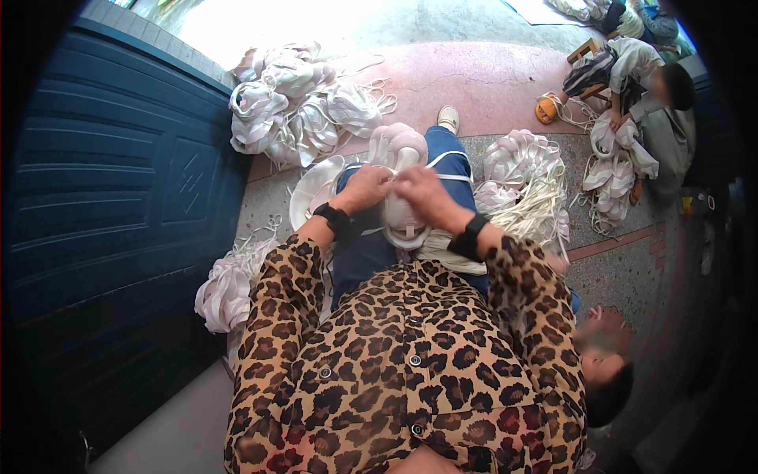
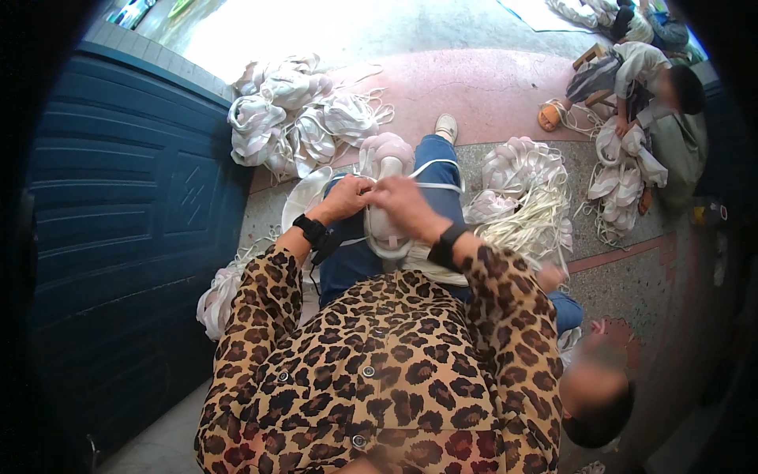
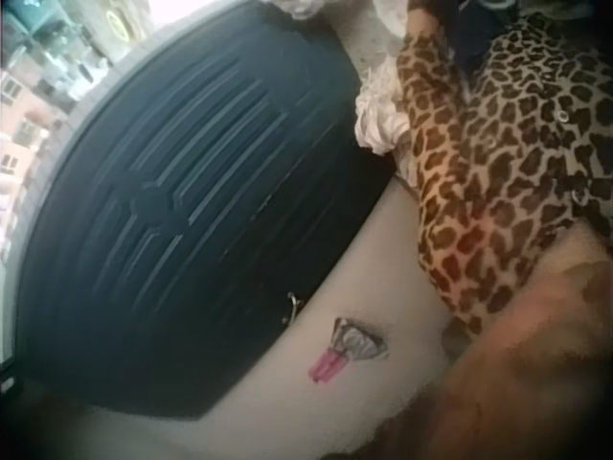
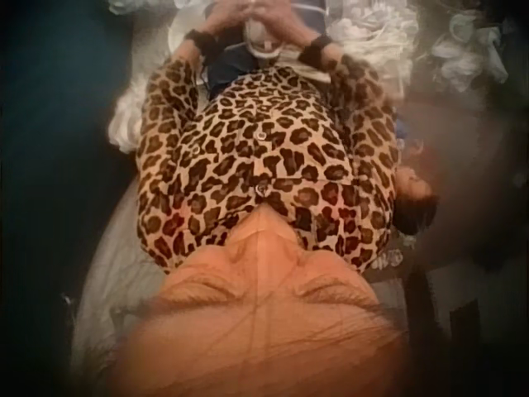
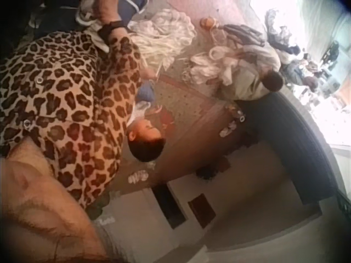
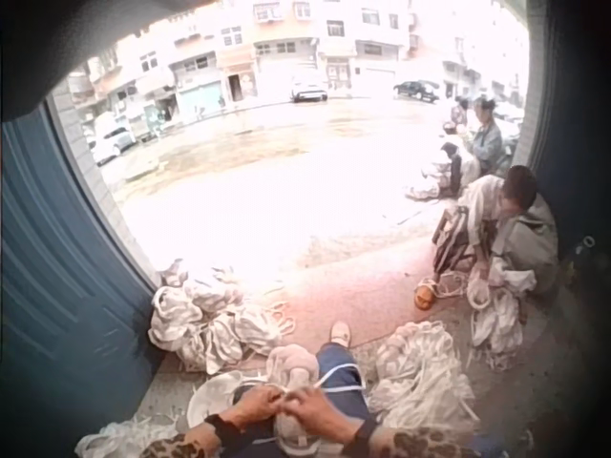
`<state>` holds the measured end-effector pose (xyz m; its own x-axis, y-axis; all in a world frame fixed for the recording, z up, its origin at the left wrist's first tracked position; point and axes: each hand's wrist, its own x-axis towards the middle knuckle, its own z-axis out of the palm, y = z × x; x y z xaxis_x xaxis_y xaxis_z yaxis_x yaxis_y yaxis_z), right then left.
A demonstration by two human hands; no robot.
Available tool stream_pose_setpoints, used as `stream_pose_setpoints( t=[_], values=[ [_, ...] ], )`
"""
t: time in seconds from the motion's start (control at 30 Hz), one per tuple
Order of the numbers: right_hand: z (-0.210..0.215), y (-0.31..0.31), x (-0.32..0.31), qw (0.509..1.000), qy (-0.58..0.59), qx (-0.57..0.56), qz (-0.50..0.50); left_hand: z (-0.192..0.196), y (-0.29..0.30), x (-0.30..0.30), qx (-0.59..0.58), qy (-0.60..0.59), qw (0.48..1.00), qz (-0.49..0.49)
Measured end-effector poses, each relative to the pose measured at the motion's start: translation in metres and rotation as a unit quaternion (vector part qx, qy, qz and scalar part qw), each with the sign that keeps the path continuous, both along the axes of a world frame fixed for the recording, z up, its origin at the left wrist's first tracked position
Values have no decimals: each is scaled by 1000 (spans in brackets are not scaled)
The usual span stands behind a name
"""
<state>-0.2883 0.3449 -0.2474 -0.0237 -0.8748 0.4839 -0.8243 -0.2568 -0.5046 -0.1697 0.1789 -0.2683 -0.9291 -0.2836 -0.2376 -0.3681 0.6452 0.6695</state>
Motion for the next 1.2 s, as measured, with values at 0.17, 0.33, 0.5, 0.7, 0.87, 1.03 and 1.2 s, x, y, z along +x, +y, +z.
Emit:
stream_pose_setpoints(
  t=[0.17, 0.33, 0.5, 0.7, 0.87, 1.03, 1.2],
  values=[
    [36, 15, 50, 952, -213, 214, 43, -9, -3, 8, 2, 5, 1000, -7],
    [-13, -8, 12, 931, -161, 263, -195, -6, -1, 2, 23, 9, 999, -21],
    [-25, -16, 15, 942, -12, 279, -187, -9, -4, 3, 14, 8, 999, -33],
    [-34, -17, 21, 955, 98, 227, -162, -5, 0, 3, 90, -4, 996, -6],
    [-31, -20, 27, 958, 63, 212, -184, -12, 3, 9, 81, 66, 994, 10],
    [-22, -2, 8, 964, 25, 216, -154, 8, 33, 12, -46, 61, 995, 61],
    [13, 51, 2, 955, -145, 231, -119, 33, 66, 24, -218, 195, 956, -6]
  ],
)
